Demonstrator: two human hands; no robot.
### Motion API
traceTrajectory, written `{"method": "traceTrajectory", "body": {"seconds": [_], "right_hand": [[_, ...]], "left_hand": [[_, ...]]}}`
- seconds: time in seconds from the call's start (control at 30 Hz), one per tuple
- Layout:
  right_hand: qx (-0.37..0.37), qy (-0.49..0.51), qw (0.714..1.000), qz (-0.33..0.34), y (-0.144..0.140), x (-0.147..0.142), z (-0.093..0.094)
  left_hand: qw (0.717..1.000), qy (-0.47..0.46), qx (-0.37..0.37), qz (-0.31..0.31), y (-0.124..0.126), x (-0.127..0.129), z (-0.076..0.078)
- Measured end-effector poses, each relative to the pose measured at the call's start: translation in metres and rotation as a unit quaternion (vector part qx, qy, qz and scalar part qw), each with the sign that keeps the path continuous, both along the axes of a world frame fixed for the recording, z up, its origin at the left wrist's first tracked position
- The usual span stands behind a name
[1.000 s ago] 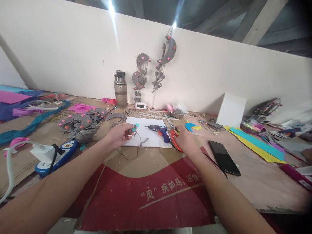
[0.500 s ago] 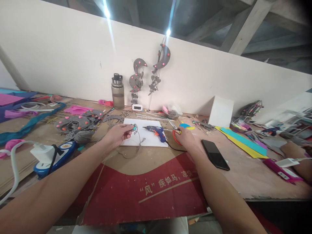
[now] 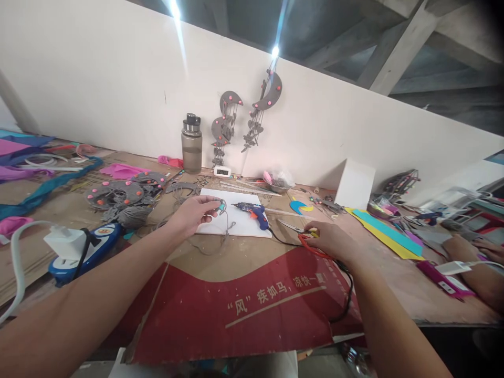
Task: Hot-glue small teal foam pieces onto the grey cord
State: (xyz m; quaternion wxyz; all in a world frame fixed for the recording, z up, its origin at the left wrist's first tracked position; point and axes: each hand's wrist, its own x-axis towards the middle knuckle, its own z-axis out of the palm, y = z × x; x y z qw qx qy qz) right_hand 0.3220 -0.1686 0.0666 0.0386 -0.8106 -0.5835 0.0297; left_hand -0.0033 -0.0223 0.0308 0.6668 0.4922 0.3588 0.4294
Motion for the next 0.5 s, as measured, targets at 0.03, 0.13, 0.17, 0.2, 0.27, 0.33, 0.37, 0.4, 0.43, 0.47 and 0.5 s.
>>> {"method": "traceTrajectory", "body": {"seconds": [0.03,0.13,0.17,0.2,0.27,0.33,0.37,0.4,0.43,0.47,0.5], "right_hand": [[-0.002,-0.001,1.000,0.002,0.004,0.002,-0.003],[0.008,0.006,1.000,0.027,0.025,0.010,-0.018],[0.010,0.004,0.999,0.040,0.033,0.012,-0.023],[0.019,-0.005,0.999,0.047,0.040,0.015,-0.027],[0.031,-0.020,0.998,0.057,0.052,0.022,-0.035],[0.036,-0.028,0.996,0.070,0.059,0.028,-0.039],[0.032,-0.030,0.996,0.078,0.061,0.031,-0.041],[0.027,-0.032,0.996,0.084,0.061,0.033,-0.042],[0.023,-0.035,0.995,0.086,0.062,0.035,-0.043],[0.021,-0.041,0.995,0.085,0.062,0.036,-0.043],[0.021,-0.049,0.995,0.079,0.062,0.036,-0.044]], "left_hand": [[1.000,0.007,0.011,-0.002,-0.001,0.000,-0.001],[0.999,0.024,0.033,-0.006,-0.002,0.001,-0.002],[0.999,0.028,0.039,-0.006,-0.002,0.001,-0.002],[0.999,0.031,0.044,-0.004,-0.002,0.000,-0.001],[0.998,0.036,0.051,0.005,-0.002,0.000,0.000],[0.998,0.034,0.052,0.012,-0.003,-0.001,0.002],[0.998,0.032,0.050,0.013,-0.003,-0.001,0.002],[0.998,0.032,0.049,0.013,-0.003,0.000,0.002],[0.998,0.033,0.049,0.011,-0.003,0.000,0.002],[0.998,0.034,0.050,0.009,-0.002,0.000,0.001],[0.998,0.038,0.053,0.006,-0.002,0.001,0.000]]}}
